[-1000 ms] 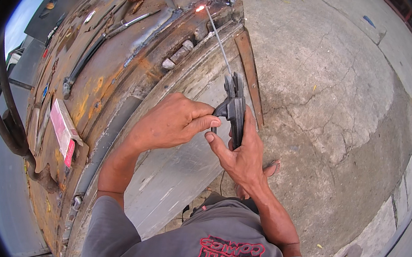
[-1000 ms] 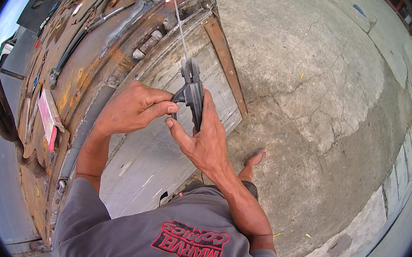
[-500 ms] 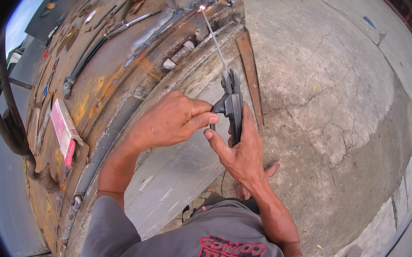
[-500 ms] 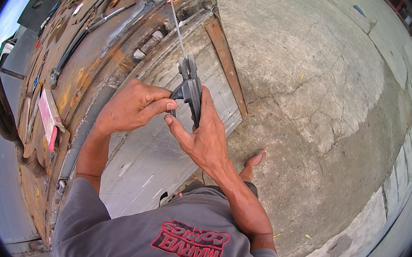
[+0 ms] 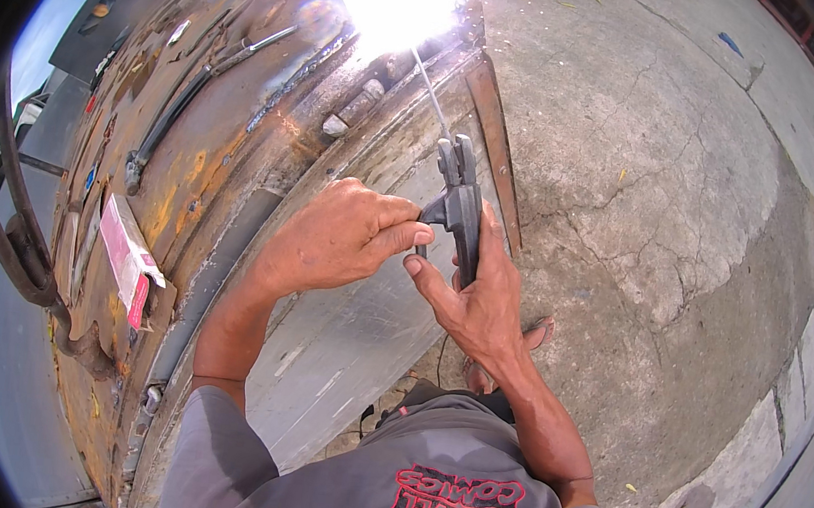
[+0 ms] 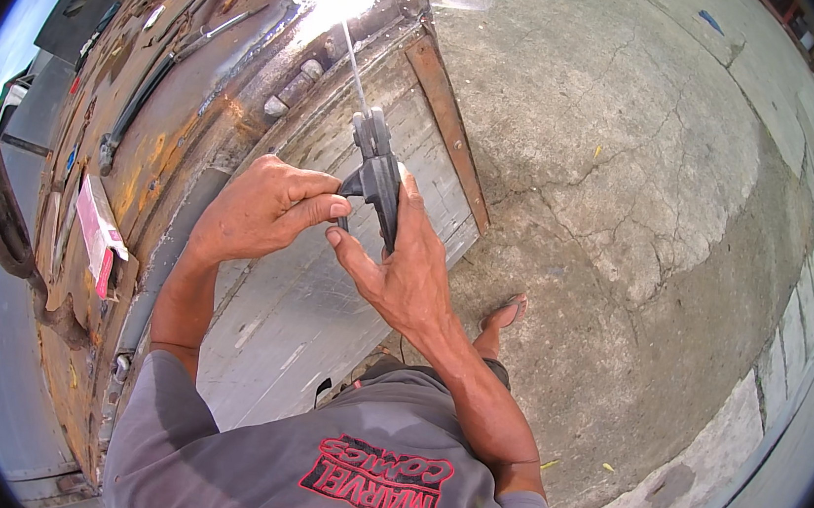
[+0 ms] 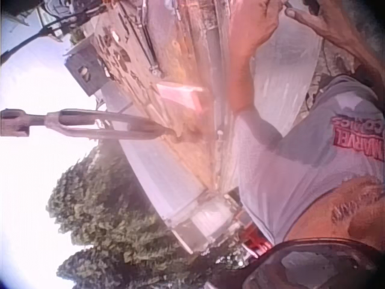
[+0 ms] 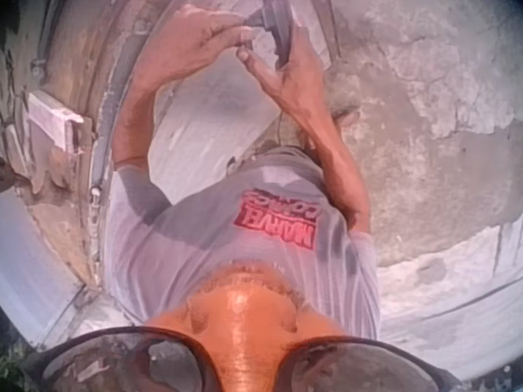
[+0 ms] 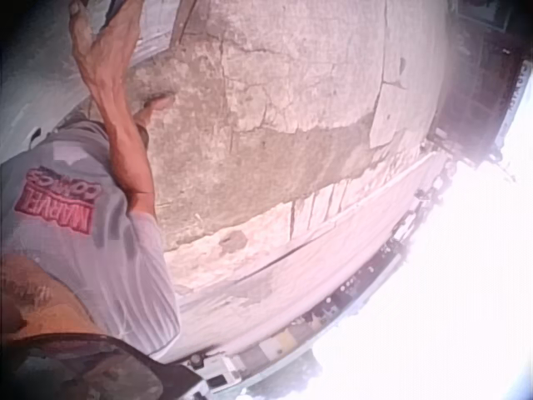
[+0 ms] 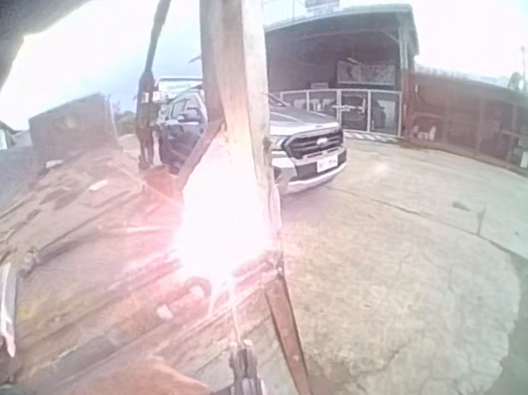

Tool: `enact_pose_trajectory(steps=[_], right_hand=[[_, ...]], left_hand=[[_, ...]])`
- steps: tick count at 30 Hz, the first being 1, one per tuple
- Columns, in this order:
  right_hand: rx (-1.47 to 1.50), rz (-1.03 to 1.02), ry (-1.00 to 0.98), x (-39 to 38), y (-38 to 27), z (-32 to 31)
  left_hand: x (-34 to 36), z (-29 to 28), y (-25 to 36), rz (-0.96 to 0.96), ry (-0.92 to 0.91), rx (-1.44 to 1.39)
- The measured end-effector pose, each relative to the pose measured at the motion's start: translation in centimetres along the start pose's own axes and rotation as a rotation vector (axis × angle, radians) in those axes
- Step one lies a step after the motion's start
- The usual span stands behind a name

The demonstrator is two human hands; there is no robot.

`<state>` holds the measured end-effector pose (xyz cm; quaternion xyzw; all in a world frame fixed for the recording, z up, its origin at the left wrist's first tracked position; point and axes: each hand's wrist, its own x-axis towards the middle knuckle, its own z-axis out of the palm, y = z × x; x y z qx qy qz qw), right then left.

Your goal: The person welds a seam on a large, rusty metal structure using a handheld welding torch. The person holds the torch with both hands and moves it along the joint, producing bright sparks and molten metal.

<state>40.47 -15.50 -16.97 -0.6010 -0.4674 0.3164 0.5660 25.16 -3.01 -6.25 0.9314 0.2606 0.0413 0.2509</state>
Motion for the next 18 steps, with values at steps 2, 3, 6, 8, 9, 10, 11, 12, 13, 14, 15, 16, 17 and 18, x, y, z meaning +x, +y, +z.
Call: enact_pose_trajectory(steps=[2, 3, 6, 8, 9, 10, 11, 12, 13, 14, 15, 16, 17, 18], right_hand=[[-0.011, -0.013, -0.009, -0.17, 0.13, -0.12], [-0.017, -0.013, -0.024, -0.33, 0.08, -0.27], [-0.014, 0.022, -0.058, -0.48, -0.33, -0.45], [-0.007, 0.054, -0.079, -0.49, -0.47, -0.53], [-0.004, 0.069, -0.09, -0.48, -0.48, -0.58], [-0.002, 0.085, -0.1, -0.47, -0.47, -0.62], [-0.001, 0.081, -0.1, -0.46, -0.44, -0.64], [0.001, 0.077, -0.1, -0.45, -0.4, -0.65], [0.003, 0.072, -0.104, -0.44, -0.41, -0.6], [0.002, 0.067, -0.101, -0.46, -0.44, -0.55], [0.0, 0.062, -0.099, -0.49, -0.48, -0.48], [-0.004, 0.057, -0.093, -0.49, -0.49, -0.48], [-0.006, 0.059, -0.095, -0.45, -0.47, -0.49], [-0.008, 0.061, -0.097, -0.4, -0.45, -0.49]], left_hand=[[-0.02, 0.02, 0.05, 0.021, -0.001, -0.026], [-0.05, -0.03, 0.08, 0.026, -0.01, -0.026], [0.05, -0.13, 0.39, 0.003, -0.031, -0.038], [0.07, -0.13, 0.48, -0.012, -0.037, -0.029], [0.08, -0.13, 0.52, -0.018, -0.039, -0.024], [0.1, -0.14, 0.55, -0.026, -0.046, -0.018], [0.1, -0.17, 0.57, -0.033, -0.052, -0.012], [0.11, -0.19, 0.57, -0.039, -0.059, -0.006], [0.0, -0.15, 0.45, -0.029, -0.048, -0.005], [-0.12, -0.02, 0.25, -0.019, -0.038, -0.004], [-0.23, 0.03, 0.15, -0.009, -0.028, -0.003], [-0.14, -0.06, 0.28, -0.032, -0.041, -0.003], [-0.04, -0.25, 0.55, -0.054, -0.054, -0.002], [0.01, -0.35, 0.69, -0.077, -0.068, -0.002]])
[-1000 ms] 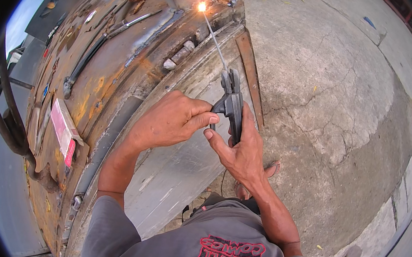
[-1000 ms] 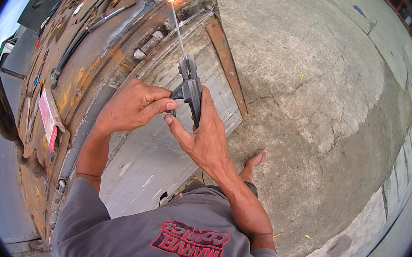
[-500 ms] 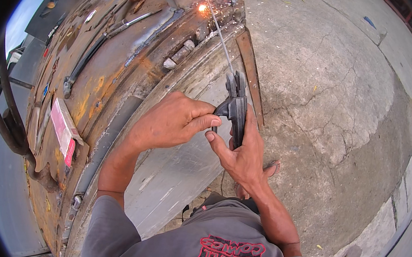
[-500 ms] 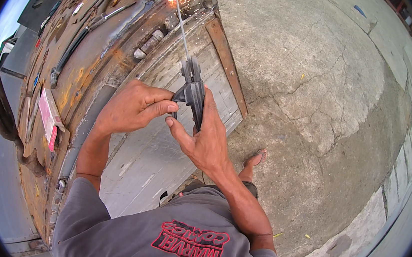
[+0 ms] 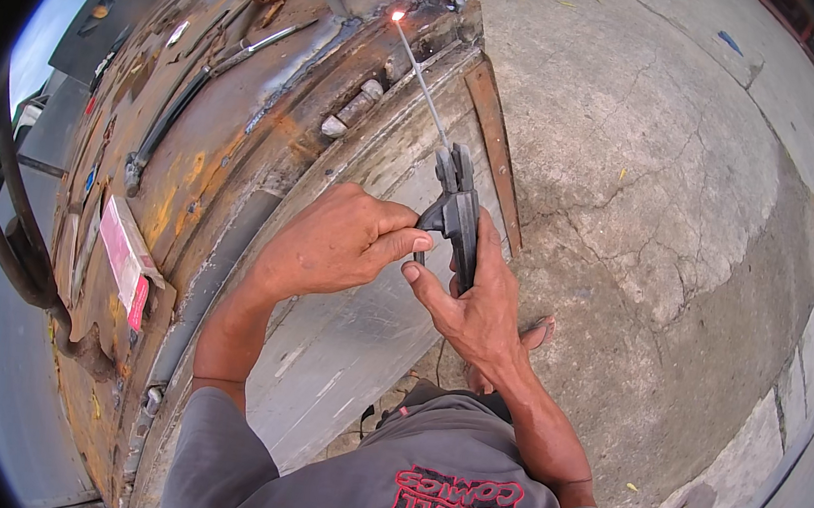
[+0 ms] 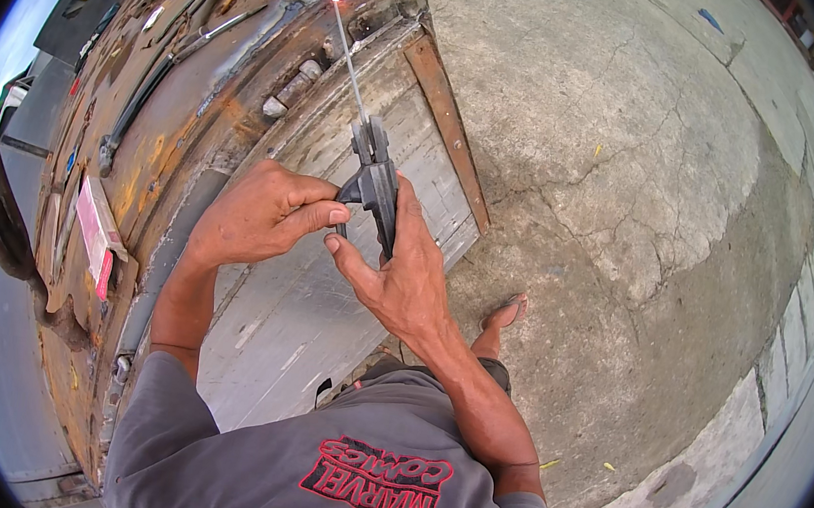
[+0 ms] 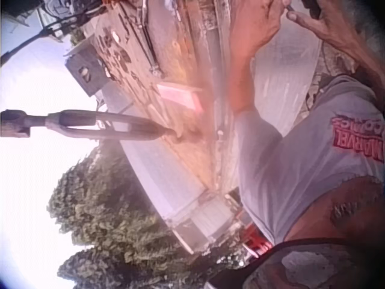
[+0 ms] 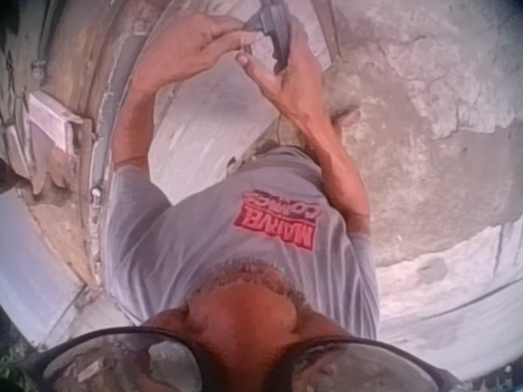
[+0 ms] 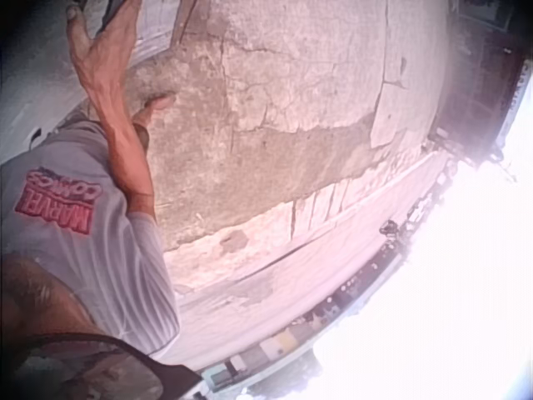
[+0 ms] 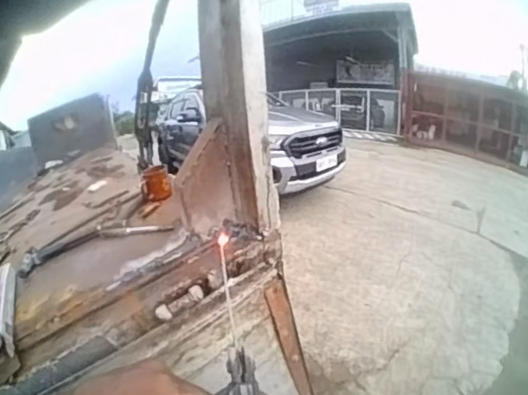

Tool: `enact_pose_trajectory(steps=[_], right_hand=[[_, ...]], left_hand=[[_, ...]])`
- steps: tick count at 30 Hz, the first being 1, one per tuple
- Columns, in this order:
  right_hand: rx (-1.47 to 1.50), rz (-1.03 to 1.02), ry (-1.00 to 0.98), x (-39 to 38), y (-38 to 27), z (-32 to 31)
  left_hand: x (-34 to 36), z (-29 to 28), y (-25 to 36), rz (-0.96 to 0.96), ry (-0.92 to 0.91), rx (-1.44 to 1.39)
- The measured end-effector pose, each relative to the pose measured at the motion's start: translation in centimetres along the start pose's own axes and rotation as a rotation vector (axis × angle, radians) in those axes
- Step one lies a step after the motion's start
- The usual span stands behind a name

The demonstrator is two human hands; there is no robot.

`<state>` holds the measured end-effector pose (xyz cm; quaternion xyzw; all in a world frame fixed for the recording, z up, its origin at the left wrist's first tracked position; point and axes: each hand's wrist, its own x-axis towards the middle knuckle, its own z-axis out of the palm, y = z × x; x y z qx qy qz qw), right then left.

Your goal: The person welds a seam on a large, rusty metal structure using a handheld welding torch. The person holds the torch with both hands and moves it along the joint, producing bright sparks and molten metal.

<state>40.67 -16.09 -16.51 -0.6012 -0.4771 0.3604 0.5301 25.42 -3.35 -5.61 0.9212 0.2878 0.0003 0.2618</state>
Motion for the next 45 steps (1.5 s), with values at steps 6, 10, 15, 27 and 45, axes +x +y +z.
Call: enact_pose_trajectory(steps=[6, 10, 15, 27, 45], right_hand=[[0.009, -0.009, 0.043, 0.1, 0.0, 0.2], [0.001, -0.059, 0.102, 0.3, 0.3, 0.5], [-0.026, -0.122, 0.121, 1.0, 0.7, 0.7], [-0.017, -0.096, 0.118, 1.0, 0.6, 0.7], [0.027, -0.051, 0.101, 0.1, 0.4, 0.5]], left_hand=[[0.0, -0.1, -0.1, -0.015, -0.005, 0.009], [0.1, 0.2, -0.3, 0.009, 0.047, -0.024], [0.1, 0.2, -0.5, 0.017, 0.074, -0.026], [0.3, 0.2, -0.9, 0.03, 0.069, -0.01], [0.1, 0.1, -0.3, 0.032, 0.033, -0.032]])
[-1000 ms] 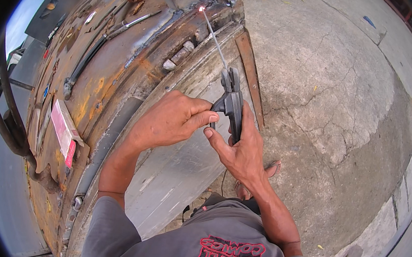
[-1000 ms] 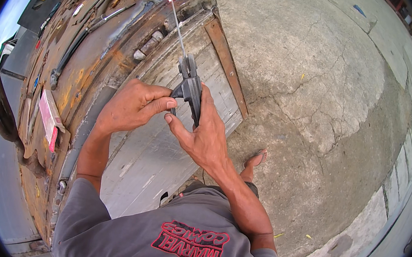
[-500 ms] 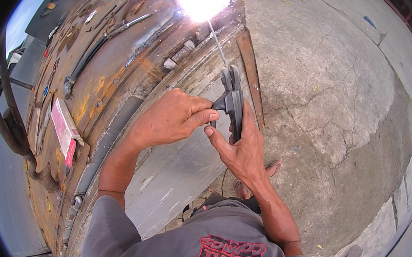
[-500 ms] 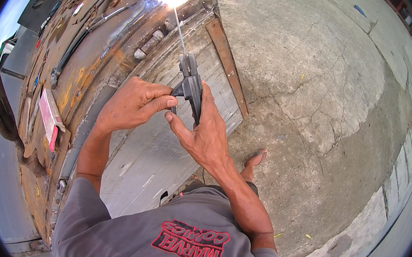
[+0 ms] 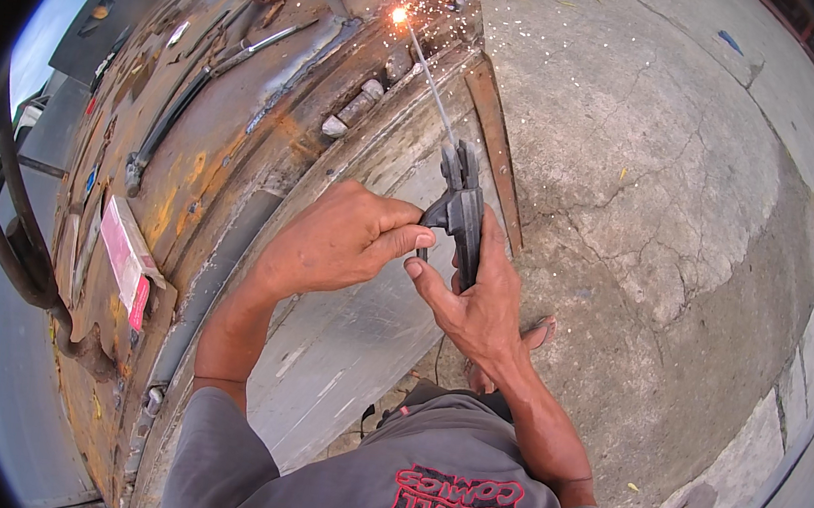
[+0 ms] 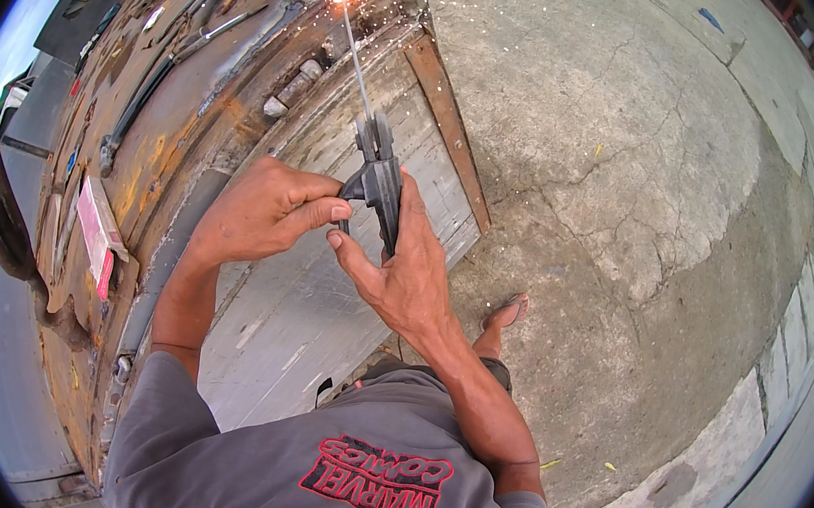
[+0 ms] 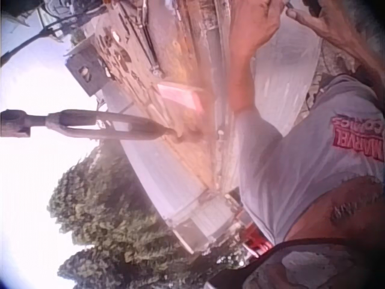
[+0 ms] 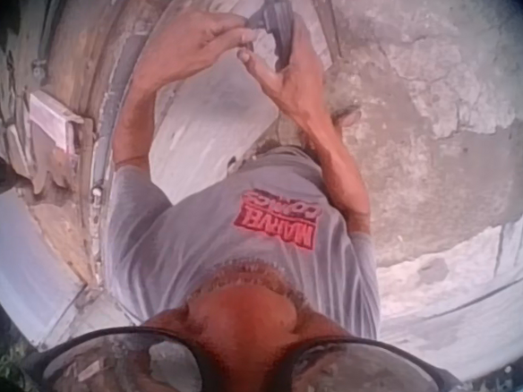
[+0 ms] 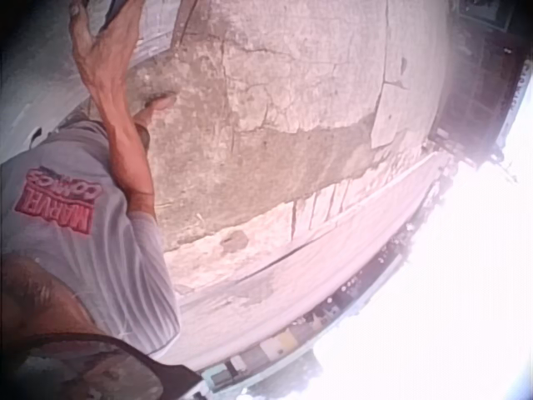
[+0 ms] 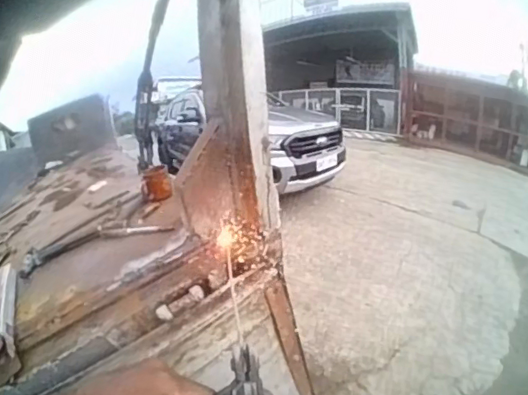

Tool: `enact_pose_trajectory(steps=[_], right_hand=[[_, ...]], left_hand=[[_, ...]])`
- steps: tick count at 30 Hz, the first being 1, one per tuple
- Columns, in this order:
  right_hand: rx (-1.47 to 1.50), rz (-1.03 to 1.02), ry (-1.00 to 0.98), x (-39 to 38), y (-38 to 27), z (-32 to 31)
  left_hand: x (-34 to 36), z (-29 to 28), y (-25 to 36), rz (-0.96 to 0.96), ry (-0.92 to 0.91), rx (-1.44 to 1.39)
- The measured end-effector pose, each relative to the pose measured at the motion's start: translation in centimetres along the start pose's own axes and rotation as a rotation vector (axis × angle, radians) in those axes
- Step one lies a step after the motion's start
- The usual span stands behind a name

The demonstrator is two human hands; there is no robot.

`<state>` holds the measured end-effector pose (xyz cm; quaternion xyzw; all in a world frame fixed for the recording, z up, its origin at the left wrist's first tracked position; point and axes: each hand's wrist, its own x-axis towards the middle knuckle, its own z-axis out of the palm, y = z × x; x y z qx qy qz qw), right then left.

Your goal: The person welds a seam on a large, rusty metal structure using a handheld welding torch. The person holds the torch with both hands and moves it along the joint, producing bright sparks and molten metal.

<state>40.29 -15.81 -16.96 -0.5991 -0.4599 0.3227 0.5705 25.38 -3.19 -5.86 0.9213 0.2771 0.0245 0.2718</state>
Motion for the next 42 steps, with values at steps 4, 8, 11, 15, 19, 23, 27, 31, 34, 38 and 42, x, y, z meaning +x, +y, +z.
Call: enact_pose_trajectory(steps=[4, 8, 11, 15, 19, 23, 27, 31, 34, 38, 42], right_hand=[[0.0, 0.039, -0.031, -0.1, -0.3, -0.2], [-0.014, 0.012, -0.016, -0.1, 0.3, 0.1], [-0.021, -0.004, -0.02, 0.0, 0.3, 0.1], [-0.008, 0.024, -0.056, 0.3, -0.5, -0.1], [-0.022, -0.019, -0.035, 0.4, -0.1, 0.0], [-0.045, -0.078, -0.024, 0.6, 0.6, 0.2], [-0.034, -0.078, -0.027, 0.6, 0.5, 0.2], [-0.026, -0.046, -0.055, 0.7, -0.2, 0.0], [-0.05, -0.054, -0.035, 0.6, 0.4, 0.2], [-0.042, -0.074, -0.021, 0.7, 0.5, 0.2], [0.007, -0.031, -0.005, 0.3, -0.2, 0.0]], left_hand=[[0.0, -0.1, 0.0, -0.011, -0.025, 0.028], [0.0, -0.2, 0.3, -0.047, -0.036, 0.03], [0.0, -0.2, 0.3, -0.051, -0.031, 0.03], [-0.1, -0.3, 0.2, -0.05, -0.017, 0.031], [0.0, -0.4, 0.2, -0.068, -0.032, 0.048], [0.0, -0.4, 0.1, -0.072, -0.022, 0.035], [-0.1, -0.4, 0.0, -0.065, -0.02, 0.035], [-0.1, -0.6, 0.2, -0.057, -0.022, 0.046], [0.0, -0.6, 0.2, -0.059, -0.027, 0.038], [0.0, -0.3, -0.1, -0.021, 0.012, 0.044], [-0.2, 0.2, -0.6, 0.058, 0.056, 0.011]])
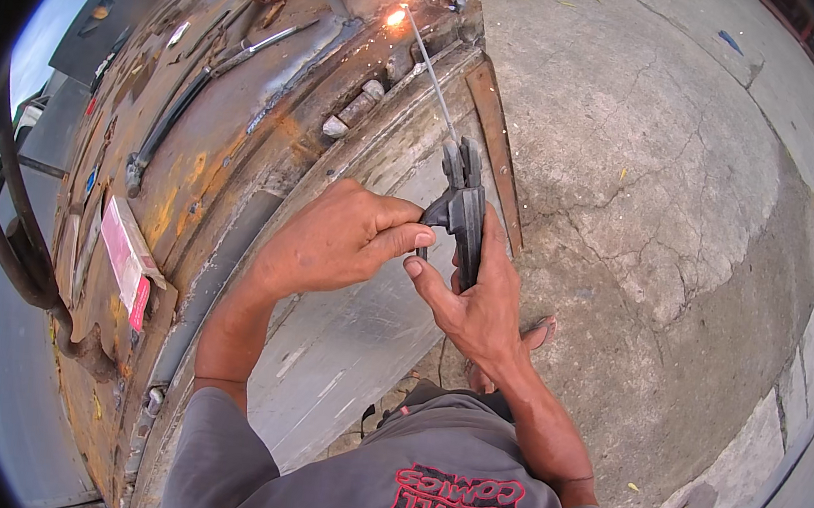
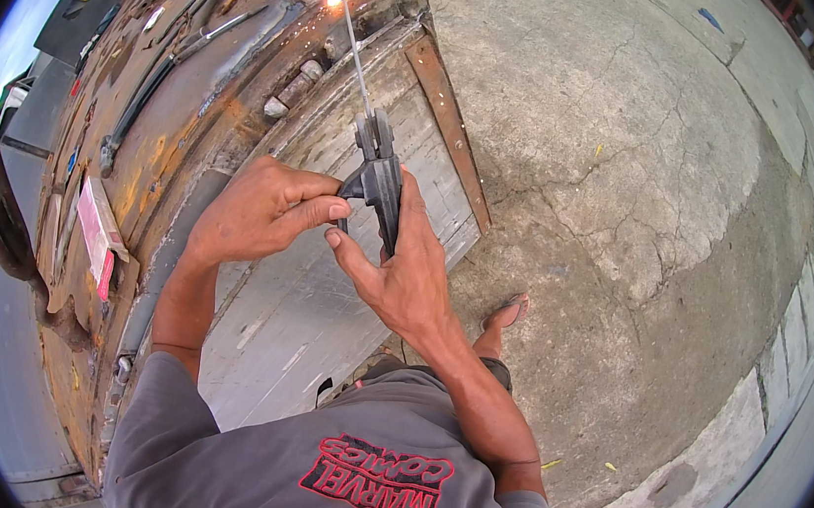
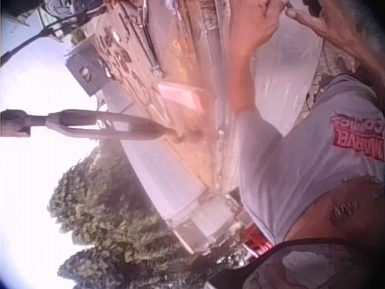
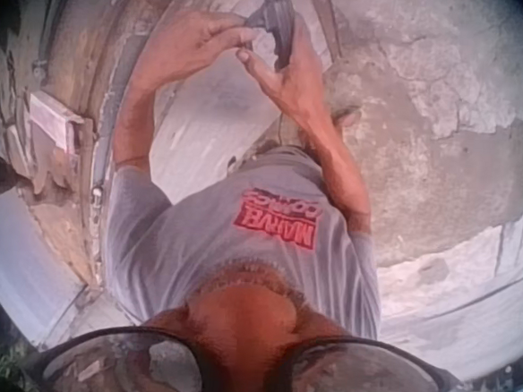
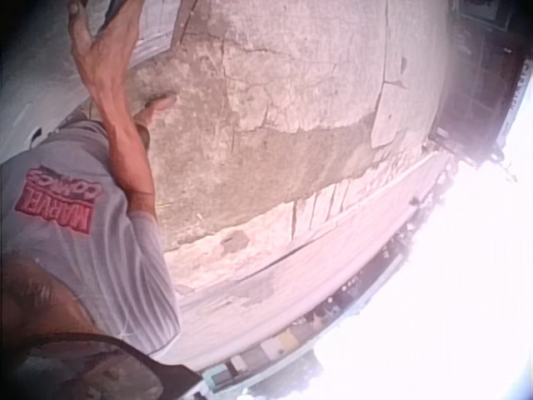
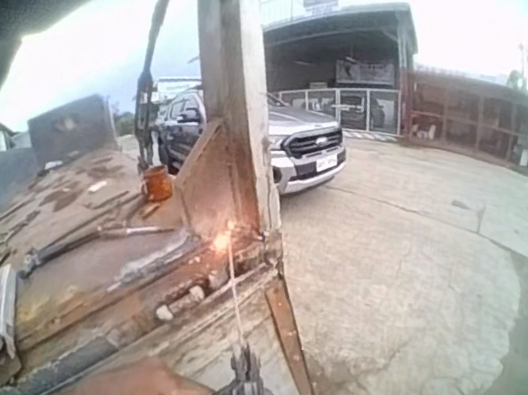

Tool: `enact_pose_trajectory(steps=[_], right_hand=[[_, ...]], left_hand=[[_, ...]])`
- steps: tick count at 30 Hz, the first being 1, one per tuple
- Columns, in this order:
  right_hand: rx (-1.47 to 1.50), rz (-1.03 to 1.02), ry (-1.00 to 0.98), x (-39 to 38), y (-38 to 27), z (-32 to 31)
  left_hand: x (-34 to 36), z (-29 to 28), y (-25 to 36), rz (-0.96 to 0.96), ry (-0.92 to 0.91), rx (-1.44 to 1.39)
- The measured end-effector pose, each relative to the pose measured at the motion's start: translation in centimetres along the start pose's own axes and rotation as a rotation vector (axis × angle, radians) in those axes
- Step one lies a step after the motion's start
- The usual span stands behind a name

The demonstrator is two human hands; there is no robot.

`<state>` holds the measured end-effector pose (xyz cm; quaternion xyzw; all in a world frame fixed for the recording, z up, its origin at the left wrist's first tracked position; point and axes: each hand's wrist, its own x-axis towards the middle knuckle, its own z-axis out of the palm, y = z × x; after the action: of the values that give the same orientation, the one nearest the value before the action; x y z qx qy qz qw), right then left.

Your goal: The person welds a seam on a large, rusty metal structure using a handheld welding torch. The person holds the torch with both hands and moves it along the joint, producing bright sparks and molten metal.

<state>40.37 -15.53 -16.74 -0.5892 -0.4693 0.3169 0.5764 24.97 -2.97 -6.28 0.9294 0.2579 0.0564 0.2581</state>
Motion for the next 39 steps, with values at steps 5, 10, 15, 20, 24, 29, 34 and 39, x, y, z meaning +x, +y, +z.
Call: enact_pose_trajectory(steps=[5, 10, 15, 20, 24, 29, 34, 39], right_hand=[[0.006, 0.038, 0.017, -0.1, -0.1, 0.1], [-0.007, 0.048, 0.002, 0.1, -0.1, 0.1], [-0.027, 0.036, -0.008, 0.3, 0.1, 0.1], [-0.045, -0.006, -0.005, 0.4, 0.5, 0.3], [-0.037, 0.04, -0.026, 0.5, 0.1, 0.2], [-0.037, 0.031, -0.028, 0.6, 0.1, 0.2], [-0.071, -0.049, 0.003, 0.6, 0.9, 0.5], [-0.043, -0.058, -0.002, 0.7, 0.8, 0.5]], left_hand=[[0.2, -0.1, 0.2, -0.006, -0.014, -0.004], [0.2, 0.1, 0.0, -0.035, -0.009, -0.004], [0.2, 0.0, 0.0, -0.048, -0.017, 0.009], [0.2, 0.0, 0.0, -0.064, -0.012, 0.008], [0.3, -0.5, 0.5, -0.102, -0.041, 0.027], [0.3, -0.5, 0.4, -0.098, -0.04, 0.044], [0.3, -0.5, 0.2, -0.084, -0.024, 0.07], [0.2, -0.3, 0.1, -0.074, -0.011, 0.053]])
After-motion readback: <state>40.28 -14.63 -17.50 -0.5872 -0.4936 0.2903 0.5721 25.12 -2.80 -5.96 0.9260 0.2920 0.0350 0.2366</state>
